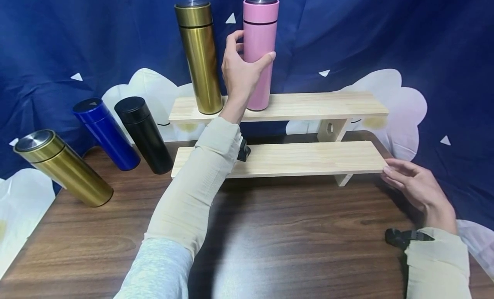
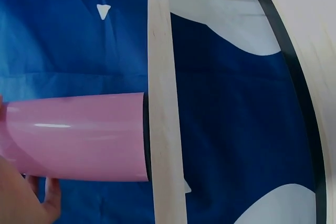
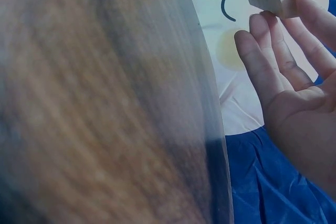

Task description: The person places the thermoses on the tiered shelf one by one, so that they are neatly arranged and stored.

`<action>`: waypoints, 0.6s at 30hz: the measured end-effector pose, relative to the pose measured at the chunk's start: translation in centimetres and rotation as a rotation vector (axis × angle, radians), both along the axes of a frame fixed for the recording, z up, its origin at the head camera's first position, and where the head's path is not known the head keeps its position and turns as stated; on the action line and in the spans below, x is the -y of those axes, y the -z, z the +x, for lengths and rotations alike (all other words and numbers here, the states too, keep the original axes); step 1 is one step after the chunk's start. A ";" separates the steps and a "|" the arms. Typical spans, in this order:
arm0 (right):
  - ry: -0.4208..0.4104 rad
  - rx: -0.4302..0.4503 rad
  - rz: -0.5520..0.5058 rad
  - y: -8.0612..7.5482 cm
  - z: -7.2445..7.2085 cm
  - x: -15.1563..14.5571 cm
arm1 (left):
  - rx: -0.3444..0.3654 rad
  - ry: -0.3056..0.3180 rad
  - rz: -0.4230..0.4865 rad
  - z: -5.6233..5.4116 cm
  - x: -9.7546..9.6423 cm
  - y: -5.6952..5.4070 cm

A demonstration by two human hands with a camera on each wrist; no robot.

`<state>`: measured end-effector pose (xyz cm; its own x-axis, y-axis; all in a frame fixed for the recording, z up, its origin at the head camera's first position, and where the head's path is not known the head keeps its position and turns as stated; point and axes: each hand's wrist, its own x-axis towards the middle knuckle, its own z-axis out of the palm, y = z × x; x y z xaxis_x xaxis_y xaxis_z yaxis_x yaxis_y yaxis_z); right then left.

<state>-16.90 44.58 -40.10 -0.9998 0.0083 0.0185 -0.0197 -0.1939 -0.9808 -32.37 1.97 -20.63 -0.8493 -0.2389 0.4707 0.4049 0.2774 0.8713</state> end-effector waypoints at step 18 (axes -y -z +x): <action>-0.002 0.021 0.062 0.0 0.0 -0.3 | -0.030 0.054 0.065 0.7 0.6 0.9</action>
